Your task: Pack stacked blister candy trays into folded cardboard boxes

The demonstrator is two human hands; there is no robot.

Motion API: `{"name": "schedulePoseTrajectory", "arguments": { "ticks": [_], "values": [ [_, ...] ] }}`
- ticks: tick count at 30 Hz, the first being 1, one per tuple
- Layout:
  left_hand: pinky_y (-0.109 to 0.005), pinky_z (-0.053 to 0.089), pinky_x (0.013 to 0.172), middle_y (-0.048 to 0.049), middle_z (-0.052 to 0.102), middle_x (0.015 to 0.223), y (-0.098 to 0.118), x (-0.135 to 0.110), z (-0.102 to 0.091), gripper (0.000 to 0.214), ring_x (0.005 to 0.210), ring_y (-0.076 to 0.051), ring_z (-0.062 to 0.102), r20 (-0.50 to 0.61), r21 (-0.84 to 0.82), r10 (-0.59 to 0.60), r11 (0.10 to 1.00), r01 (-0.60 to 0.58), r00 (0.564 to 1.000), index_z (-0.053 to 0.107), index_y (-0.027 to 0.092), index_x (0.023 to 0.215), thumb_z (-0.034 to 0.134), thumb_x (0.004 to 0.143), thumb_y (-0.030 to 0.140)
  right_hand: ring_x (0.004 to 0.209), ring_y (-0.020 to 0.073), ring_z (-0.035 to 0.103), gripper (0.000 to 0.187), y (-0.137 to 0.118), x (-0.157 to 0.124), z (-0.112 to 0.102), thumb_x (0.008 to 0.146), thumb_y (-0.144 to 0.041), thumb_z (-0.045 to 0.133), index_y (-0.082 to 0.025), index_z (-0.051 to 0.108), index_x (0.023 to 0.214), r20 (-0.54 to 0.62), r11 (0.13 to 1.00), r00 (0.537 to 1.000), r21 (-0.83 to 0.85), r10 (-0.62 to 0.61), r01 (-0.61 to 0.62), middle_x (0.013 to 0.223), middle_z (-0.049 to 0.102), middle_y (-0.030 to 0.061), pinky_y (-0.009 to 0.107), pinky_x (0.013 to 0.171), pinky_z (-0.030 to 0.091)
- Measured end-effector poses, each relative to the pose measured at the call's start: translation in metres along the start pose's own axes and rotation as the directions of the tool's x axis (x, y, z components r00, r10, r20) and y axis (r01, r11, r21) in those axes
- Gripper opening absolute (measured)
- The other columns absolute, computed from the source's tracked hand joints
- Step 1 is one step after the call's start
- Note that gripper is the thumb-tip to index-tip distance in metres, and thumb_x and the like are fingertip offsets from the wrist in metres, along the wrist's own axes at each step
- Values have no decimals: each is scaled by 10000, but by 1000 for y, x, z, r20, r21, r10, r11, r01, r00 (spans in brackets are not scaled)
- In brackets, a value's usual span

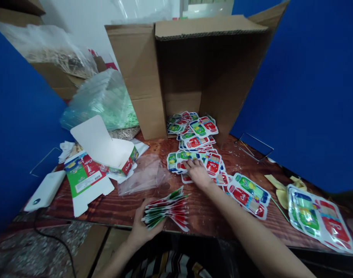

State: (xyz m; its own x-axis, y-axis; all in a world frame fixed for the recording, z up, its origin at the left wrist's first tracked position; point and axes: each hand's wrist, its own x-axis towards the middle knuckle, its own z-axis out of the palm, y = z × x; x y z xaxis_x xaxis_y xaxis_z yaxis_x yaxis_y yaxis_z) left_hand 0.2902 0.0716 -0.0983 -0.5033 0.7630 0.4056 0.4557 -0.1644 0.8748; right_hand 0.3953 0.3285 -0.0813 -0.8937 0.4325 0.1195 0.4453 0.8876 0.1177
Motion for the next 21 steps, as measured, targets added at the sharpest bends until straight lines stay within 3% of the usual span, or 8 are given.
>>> {"name": "schedulePoseTrajectory", "arguments": {
  "ticks": [4,7,11,14,17,19,21],
  "values": [
    [-339,578,755,-57,700,973,-5,-6,-8,496,832,-214,694,-4,-35,-19,999,18,1000,546,203,1103,722,642,151,1036,280,534,502,-22,-37,-10,849,-18,430,-166,523,1320,-17,996,996,-43,-83,82,1248,581,142,389,852,464],
    [-341,577,746,-57,700,967,-6,-6,-8,511,828,-219,691,18,-54,-25,998,26,1000,544,206,1107,725,633,140,967,264,569,468,-27,-52,-25,827,-111,535,-197,551,1287,67,987,987,76,-146,141,1165,617,108,357,771,500],
    [-335,567,739,-59,702,963,-5,-4,-7,516,824,-219,686,43,-69,-24,997,26,999,548,204,1107,719,625,130,1019,260,591,417,-11,-41,-37,871,-340,572,-215,568,1268,78,958,988,266,-134,109,1147,638,96,374,851,499],
    [-322,559,741,-57,700,962,-2,-3,-8,495,816,-208,686,53,-74,-10,997,13,999,551,195,1097,709,633,133,1181,284,516,570,1,-22,-30,852,-316,607,-178,454,1383,22,956,997,288,-71,61,1281,575,141,440,988,424],
    [-301,556,737,-45,702,946,1,-2,-9,478,798,-190,686,46,-74,-2,997,5,999,552,188,1088,708,639,146,1151,313,515,703,3,-10,-18,760,-293,714,-124,444,1387,65,969,998,247,-21,4,1213,583,176,451,967,428],
    [-291,555,733,-38,703,921,2,-1,-9,469,783,-182,685,36,-78,-10,997,13,999,558,182,1074,716,632,160,1095,314,536,665,4,-10,-14,719,-292,755,-106,519,1312,88,973,996,227,21,-41,1112,605,168,418,927,449],
    [-286,555,731,-39,704,911,3,-1,-9,462,779,-181,683,35,-88,-22,996,25,999,564,176,1062,720,627,171,1025,291,571,477,8,-15,-13,746,-287,726,-125,605,1178,104,968,993,239,56,-80,1048,620,148,374,868,471]
  ]
}}
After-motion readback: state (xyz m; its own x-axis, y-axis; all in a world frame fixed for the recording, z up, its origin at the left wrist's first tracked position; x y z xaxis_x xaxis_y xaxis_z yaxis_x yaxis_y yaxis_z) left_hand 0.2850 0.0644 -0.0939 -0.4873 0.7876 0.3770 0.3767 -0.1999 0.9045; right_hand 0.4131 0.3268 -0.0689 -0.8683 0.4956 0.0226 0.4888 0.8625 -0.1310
